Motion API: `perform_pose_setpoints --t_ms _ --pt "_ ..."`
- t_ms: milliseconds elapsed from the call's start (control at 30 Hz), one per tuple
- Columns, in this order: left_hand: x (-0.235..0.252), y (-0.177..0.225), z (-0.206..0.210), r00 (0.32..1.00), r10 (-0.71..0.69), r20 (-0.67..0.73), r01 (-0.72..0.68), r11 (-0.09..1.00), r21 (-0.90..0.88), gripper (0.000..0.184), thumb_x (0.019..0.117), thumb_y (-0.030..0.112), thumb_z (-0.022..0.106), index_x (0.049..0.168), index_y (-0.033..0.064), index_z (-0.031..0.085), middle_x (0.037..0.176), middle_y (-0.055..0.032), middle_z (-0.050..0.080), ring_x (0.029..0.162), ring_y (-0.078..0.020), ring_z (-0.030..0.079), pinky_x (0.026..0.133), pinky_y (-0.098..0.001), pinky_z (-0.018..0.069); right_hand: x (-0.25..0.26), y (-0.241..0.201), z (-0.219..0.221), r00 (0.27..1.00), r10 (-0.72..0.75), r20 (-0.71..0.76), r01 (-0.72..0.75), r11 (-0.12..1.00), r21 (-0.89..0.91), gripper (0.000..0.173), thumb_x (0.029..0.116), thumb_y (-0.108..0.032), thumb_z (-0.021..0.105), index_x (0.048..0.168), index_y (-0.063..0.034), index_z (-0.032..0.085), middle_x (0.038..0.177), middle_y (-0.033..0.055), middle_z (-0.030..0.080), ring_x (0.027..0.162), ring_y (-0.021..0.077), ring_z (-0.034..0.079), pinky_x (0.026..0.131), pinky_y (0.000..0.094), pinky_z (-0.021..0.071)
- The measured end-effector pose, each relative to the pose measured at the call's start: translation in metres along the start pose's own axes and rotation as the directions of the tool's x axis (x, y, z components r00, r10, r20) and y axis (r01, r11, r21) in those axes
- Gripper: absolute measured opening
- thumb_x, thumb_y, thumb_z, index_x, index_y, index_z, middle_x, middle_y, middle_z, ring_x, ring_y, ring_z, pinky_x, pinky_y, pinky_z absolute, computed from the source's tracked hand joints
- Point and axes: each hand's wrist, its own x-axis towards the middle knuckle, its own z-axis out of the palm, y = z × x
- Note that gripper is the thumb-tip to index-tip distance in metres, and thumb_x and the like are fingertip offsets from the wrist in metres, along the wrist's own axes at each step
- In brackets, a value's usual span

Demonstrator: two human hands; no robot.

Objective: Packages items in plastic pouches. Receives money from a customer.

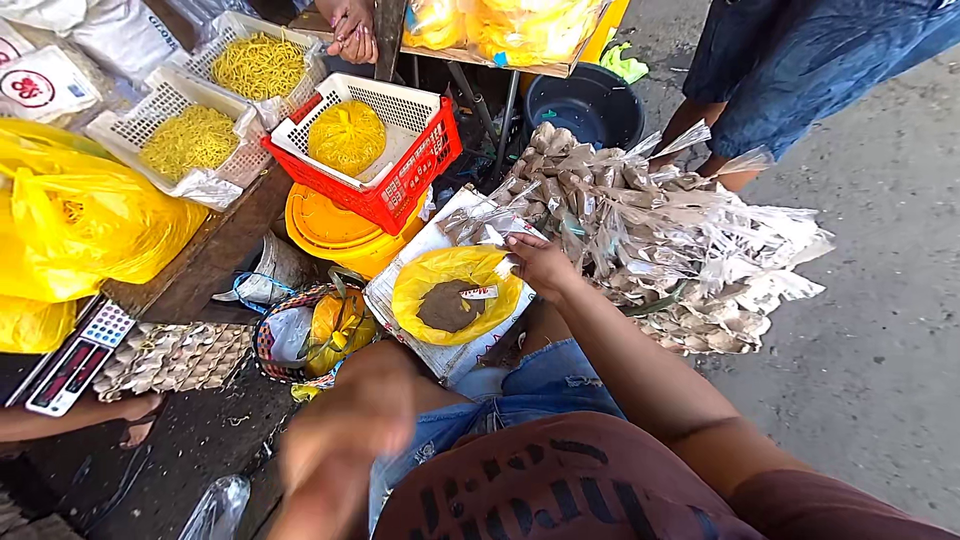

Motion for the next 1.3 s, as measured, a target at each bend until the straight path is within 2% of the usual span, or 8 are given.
perform_pose_setpoints --t_ms 167,333,467,633,767,1000,1200,1300 --pt "-0.023 -0.153 0.013 0.617 -0.774 -0.145 0.769 0.632 -0.102 0.075 0.11 0.04 0.004 0.117 -0.0004 0.067 0.09 0.0002 0.068 0.079 -0.0082 0.064 0.074 -0.0266 0.0547 -0.032 0.02 0.036 0.947 -0.137 0.289 0.167 0.983 -0.081 0.024 0.1055 -0.006 0.05 0.121 0.0032 0.065 0.106 0.0066 0.073 0.091 0.0103 0.069 0.086 0.0294 0.0573" --pt "-0.025 -0.168 0.021 0.511 -0.78 -0.362 0.632 0.626 -0.456 0.033 0.1115 0.015 0.037 0.11 -0.0051 0.063 0.091 -0.0072 0.072 0.082 -0.0131 0.071 0.079 -0.0308 0.0598 -0.067 0.054 0.046 0.748 -0.279 0.602 0.56 0.753 -0.346 0.025 0.101 -0.005 0.054 0.113 0.0025 0.074 0.112 0.0108 0.074 0.104 0.0063 0.068 0.097 0.0242 0.0531" --pt "-0.024 -0.164 0.008 0.525 -0.743 -0.414 0.609 0.668 -0.427 0.023 0.1082 0.007 0.045 0.109 -0.0043 0.065 0.097 -0.007 0.072 0.083 -0.012 0.07 0.077 -0.0282 0.0594 -0.07 0.065 0.033 0.665 -0.272 0.696 0.666 0.637 -0.388 0.029 0.0971 0.002 0.051 0.111 0.0005 0.076 0.118 0.0169 0.073 0.116 0.0205 0.068 0.104 0.0344 0.0518" --pt "-0.026 -0.164 0.01 0.581 -0.707 -0.402 0.553 0.706 -0.442 0.023 0.1063 0.002 0.045 0.11 -0.0058 0.067 0.099 -0.0087 0.073 0.087 -0.0146 0.071 0.081 -0.03 0.06 -0.059 0.038 0.021 0.689 0.155 0.708 0.335 0.798 -0.5 0.035 0.0993 -0.003 0.044 0.125 0.0001 0.067 0.128 0.0117 0.066 0.111 0.0095 0.061 0.094 0.0291 0.0491" --pt "-0.028 -0.164 0.025 0.629 -0.693 -0.352 0.513 0.71 -0.482 0.025 0.1051 0.0 0.043 0.11 -0.0058 0.067 0.099 -0.0076 0.073 0.089 -0.0148 0.071 0.086 -0.0321 0.0597 -0.059 0.037 0.044 0.899 0.002 0.438 0.163 0.927 -0.338 0.031 0.1031 -0.022 0.06 0.119 0.004 0.063 0.107 0.0074 0.069 0.096 0.0078 0.066 0.09 0.0273 0.0543" --pt "-0.036 -0.159 0.026 0.699 -0.695 -0.169 0.65 0.716 -0.256 0.032 0.1038 0.012 0.045 0.122 -0.009 0.06 0.111 -0.0112 0.072 0.098 -0.0163 0.072 0.09 -0.0343 0.0598 -0.057 0.029 0.06 0.876 -0.311 0.369 0.438 0.833 -0.339 0.011 0.0906 -0.013 0.076 0.094 -0.0029 0.077 0.094 0.0024 0.07 0.087 0.0016 0.064 0.08 0.0183 0.0546" --pt "-0.036 -0.158 0.03 0.744 -0.613 -0.265 0.665 0.718 0.206 0.023 0.0952 0.017 0.07 0.076 0.0073 0.063 0.065 0.0099 0.056 0.058 0.0054 0.05 0.059 -0.0147 0.0434 -0.056 0.015 0.059 0.907 -0.195 0.374 0.3 0.922 -0.246 0.002 0.0912 -0.004 0.074 0.093 -0.0023 0.073 0.086 -0.0014 0.072 0.078 0.0005 0.064 0.078 0.0205 0.0548" --pt "-0.033 -0.152 0.024 0.729 -0.679 -0.085 0.68 0.705 0.2 0.017 0.1012 0.009 0.058 0.106 -0.0013 0.072 0.093 -0.0003 0.072 0.079 0.0022 0.064 0.077 -0.0169 0.0535 -0.059 0.009 0.057 0.899 -0.186 0.397 0.3 0.922 -0.247 0.007 0.0931 -0.002 0.071 0.098 -0.0009 0.076 0.09 -0.0003 0.074 0.082 -0.0001 0.066 0.081 0.02 0.0556"
